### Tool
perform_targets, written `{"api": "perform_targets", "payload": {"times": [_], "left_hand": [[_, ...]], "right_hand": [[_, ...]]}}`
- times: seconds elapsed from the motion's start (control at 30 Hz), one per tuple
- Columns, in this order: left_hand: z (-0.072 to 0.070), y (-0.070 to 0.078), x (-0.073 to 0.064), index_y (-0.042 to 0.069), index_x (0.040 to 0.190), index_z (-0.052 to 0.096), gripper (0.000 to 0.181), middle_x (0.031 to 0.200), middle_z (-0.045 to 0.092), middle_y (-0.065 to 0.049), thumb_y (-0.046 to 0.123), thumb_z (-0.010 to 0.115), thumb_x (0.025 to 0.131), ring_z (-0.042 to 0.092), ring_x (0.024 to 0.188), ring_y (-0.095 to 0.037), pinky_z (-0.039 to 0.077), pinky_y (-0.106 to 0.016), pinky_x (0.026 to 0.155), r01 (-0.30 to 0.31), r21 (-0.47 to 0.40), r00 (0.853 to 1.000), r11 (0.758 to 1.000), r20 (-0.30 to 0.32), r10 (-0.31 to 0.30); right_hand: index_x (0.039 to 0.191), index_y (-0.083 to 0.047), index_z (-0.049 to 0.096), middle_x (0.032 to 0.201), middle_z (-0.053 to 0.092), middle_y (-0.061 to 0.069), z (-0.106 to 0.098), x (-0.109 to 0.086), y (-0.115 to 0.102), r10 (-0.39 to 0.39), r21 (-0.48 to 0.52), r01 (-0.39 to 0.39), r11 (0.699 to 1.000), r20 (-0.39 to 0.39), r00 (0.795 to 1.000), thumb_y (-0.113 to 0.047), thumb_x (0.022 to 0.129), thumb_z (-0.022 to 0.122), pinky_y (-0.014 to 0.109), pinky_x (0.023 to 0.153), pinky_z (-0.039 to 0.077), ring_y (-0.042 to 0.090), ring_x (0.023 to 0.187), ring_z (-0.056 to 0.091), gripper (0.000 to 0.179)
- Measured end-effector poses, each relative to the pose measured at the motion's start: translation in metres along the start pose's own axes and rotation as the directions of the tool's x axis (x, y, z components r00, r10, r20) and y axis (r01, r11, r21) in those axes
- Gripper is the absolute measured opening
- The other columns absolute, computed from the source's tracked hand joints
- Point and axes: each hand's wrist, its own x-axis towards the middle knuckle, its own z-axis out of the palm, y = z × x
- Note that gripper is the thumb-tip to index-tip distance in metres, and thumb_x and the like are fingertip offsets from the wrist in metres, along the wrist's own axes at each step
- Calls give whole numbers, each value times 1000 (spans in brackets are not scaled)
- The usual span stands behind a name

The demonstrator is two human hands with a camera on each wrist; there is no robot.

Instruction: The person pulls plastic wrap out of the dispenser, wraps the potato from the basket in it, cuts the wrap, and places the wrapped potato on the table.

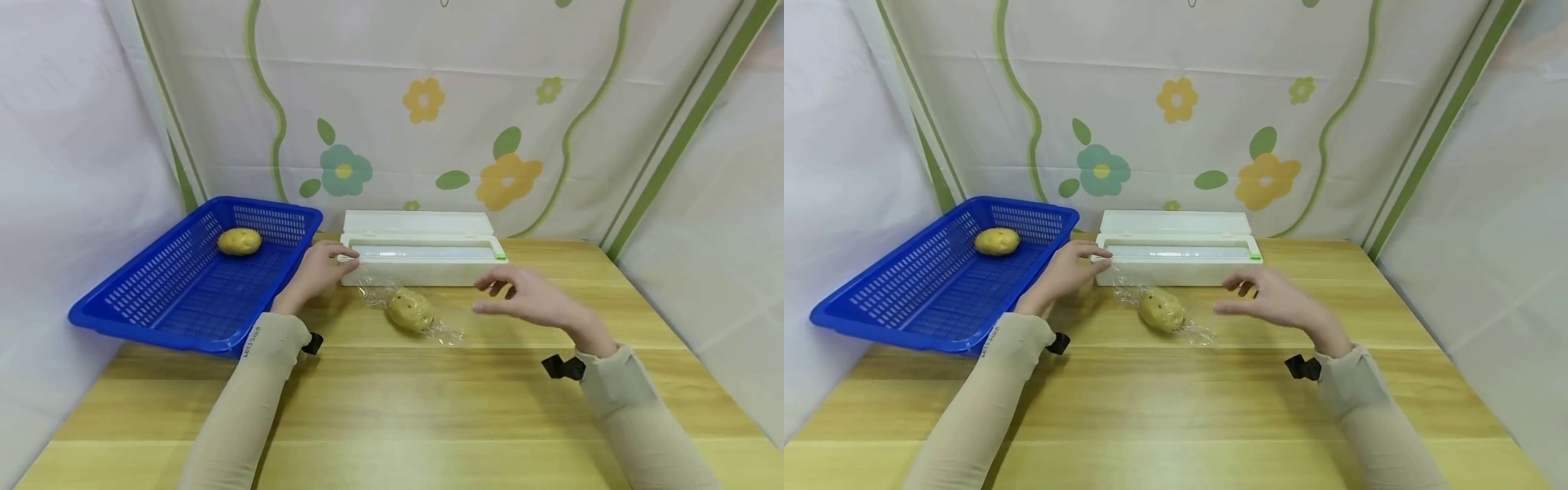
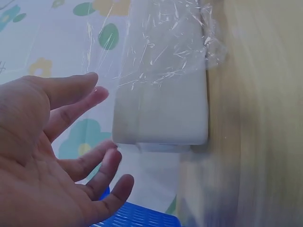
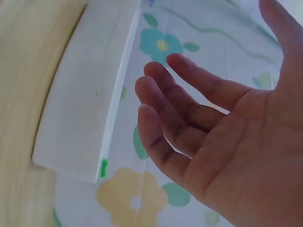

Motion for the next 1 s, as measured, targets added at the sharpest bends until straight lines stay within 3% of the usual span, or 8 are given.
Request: {"api": "perform_targets", "payload": {"times": [0.1,0.17,0.23,0.33,0.5,0.63,0.8,1.0], "left_hand": [[-2,2,-3,12,116,74,26,122,60,-12,28,66,96,56,111,-31,46,-47,91,26,-14,1000,1000,0,-26],[-2,3,-5,12,113,74,25,109,64,-12,30,66,96,60,95,-27,49,-43,80,45,-19,999,999,0,-45],[-2,4,-7,13,111,75,25,99,67,-11,30,66,96,60,81,-24,49,-39,71,56,-25,998,998,-2,-57],[-2,9,-9,11,110,75,24,87,68,-15,30,65,97,54,65,-23,43,-36,59,58,-57,998,997,6,-58],[0,19,-13,5,106,73,24,86,69,-14,24,59,101,60,70,-28,42,-32,56,79,-148,997,986,4,-79],[3,24,-17,2,103,72,26,91,70,-13,23,56,102,66,81,-33,49,-33,61,141,-215,989,966,-15,-147],[8,26,-23,-4,100,71,41,91,72,-15,34,54,103,67,87,-38,56,-45,75,226,-370,966,901,-32,-255],[9,23,-28,-9,104,70,31,88,72,-17,21,69,95,69,86,-37,56,-45,76,288,-535,924,794,-61,-377]], "right_hand": [[109,-13,69,103,65,-5,11,-3,-9,-52,-82,48,995,-44,998,-43,81,81,40,79,49,19,93,59,43],[97,-15,71,93,65,-7,17,-6,-10,-83,-120,74,990,-78,993,-35,82,82,37,73,49,16,86,58,28],[87,-17,70,85,63,-9,21,-9,-8,-107,-113,94,989,-112,988,-25,85,80,32,66,49,13,79,57,13],[78,-20,67,77,60,-10,23,-16,-2,-157,-84,145,986,-160,975,-13,85,79,29,57,47,10,71,55,16],[77,-22,66,77,61,-11,22,-24,6,-245,-68,236,969,-229,942,-6,82,81,27,56,47,8,69,55,22],[81,-24,68,83,62,-13,21,-26,6,-304,-76,294,953,-248,920,-5,83,80,27,59,47,8,73,55,22],[84,-23,71,86,64,-12,23,-26,3,-377,-76,370,926,-252,892,-5,82,80,24,59,46,7,72,55,21],[84,-19,76,89,64,-8,28,-26,3,-524,-135,507,851,-242,816,-2,74,85,20,58,44,7,70,56,22]]}}
